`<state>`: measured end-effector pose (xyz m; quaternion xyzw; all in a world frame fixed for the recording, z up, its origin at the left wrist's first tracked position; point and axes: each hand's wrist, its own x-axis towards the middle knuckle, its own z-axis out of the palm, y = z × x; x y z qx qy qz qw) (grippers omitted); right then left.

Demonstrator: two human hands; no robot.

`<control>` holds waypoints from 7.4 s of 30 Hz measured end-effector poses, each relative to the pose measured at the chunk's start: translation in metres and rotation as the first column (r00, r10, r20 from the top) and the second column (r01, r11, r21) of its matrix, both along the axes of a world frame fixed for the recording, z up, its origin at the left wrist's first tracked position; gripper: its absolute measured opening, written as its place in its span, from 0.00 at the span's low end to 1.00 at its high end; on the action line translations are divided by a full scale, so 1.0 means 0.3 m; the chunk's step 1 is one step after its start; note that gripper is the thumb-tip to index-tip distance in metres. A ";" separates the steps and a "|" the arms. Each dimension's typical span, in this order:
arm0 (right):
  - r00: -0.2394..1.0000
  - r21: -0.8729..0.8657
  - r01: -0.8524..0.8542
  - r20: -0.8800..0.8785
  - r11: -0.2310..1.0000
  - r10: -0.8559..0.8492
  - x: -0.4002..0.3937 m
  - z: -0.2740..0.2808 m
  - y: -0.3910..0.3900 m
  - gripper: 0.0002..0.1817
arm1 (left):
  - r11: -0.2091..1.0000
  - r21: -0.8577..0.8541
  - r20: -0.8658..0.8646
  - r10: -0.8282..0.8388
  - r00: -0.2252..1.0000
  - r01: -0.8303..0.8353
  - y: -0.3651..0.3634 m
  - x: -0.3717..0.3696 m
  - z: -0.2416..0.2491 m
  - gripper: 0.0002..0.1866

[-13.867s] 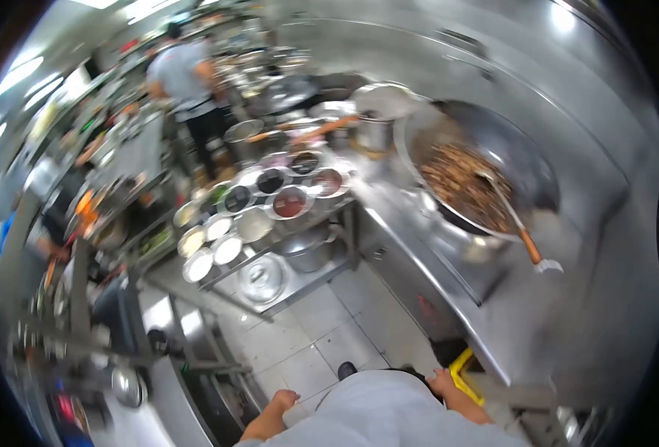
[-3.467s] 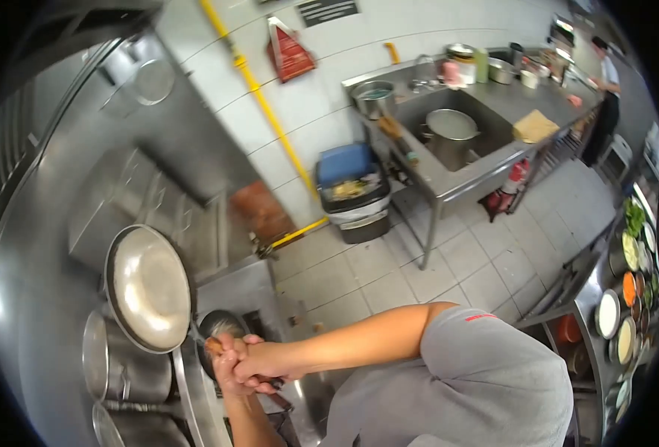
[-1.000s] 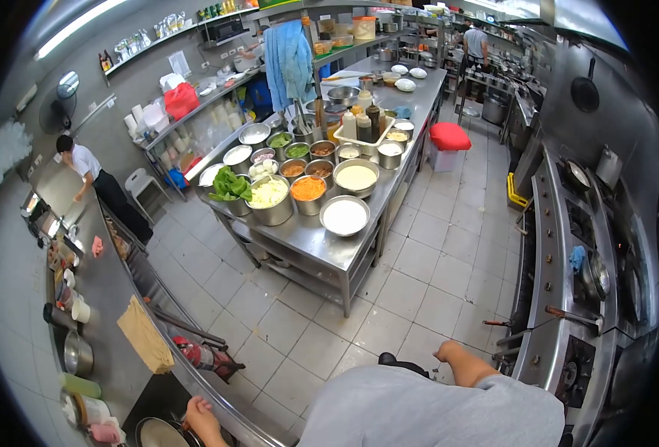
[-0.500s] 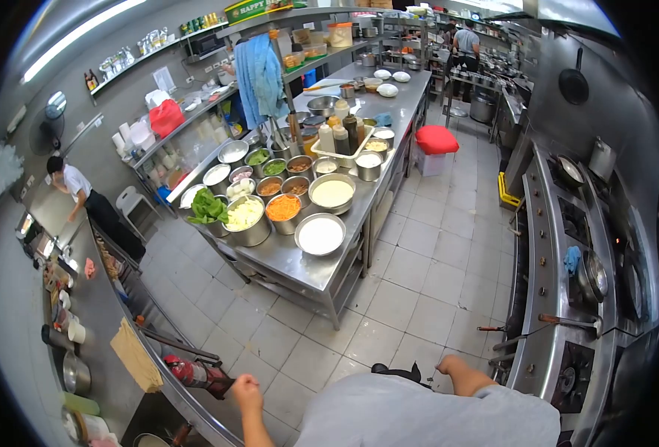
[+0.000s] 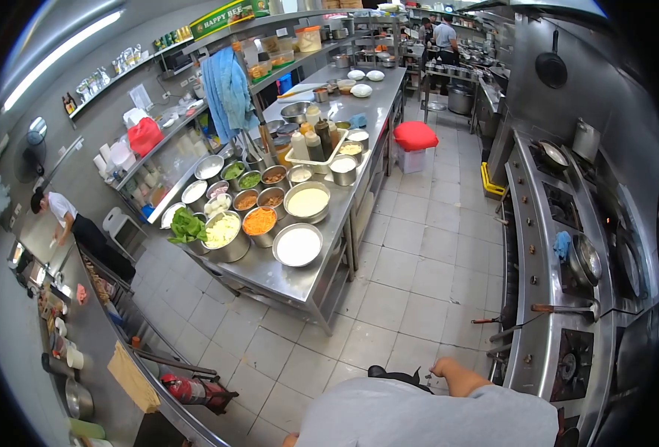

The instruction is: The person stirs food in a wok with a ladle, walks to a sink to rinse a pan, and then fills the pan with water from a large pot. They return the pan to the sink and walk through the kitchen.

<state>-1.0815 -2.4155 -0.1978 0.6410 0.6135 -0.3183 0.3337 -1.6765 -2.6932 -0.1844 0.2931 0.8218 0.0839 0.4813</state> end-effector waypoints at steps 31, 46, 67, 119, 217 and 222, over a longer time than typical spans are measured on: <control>0.995 0.042 0.096 0.027 0.994 -0.098 -0.001 0.105 -0.149 0.36 | 0.973 0.001 0.068 0.230 0.971 -0.231 0.052 -0.016 0.018 0.21; 0.995 0.015 -0.095 0.014 0.995 0.095 -0.016 -0.065 -0.076 0.40 | 0.861 0.356 0.037 0.376 0.926 -0.364 0.115 -0.163 0.138 0.15; 0.793 0.130 -0.553 -0.219 0.823 0.568 -0.724 0.157 0.231 0.33 | 0.443 0.892 -0.343 0.793 0.504 -0.090 -0.205 -0.201 0.846 0.04; -0.881 0.882 -0.471 -0.471 0.010 0.049 -3.381 0.848 -0.522 0.15 | 0.196 0.648 -0.675 0.595 -0.436 -0.736 -0.165 -0.062 0.833 0.36; -0.901 0.913 -0.406 -0.407 0.034 0.148 -3.342 0.801 -0.551 0.13 | 0.068 0.692 -0.702 0.295 -0.648 -0.718 -0.191 -0.071 0.750 0.13; -0.898 0.909 -0.416 -0.413 0.016 0.152 -3.340 0.807 -0.549 0.13 | 0.062 0.686 -0.709 0.284 -0.646 -0.725 -0.191 -0.067 0.745 0.13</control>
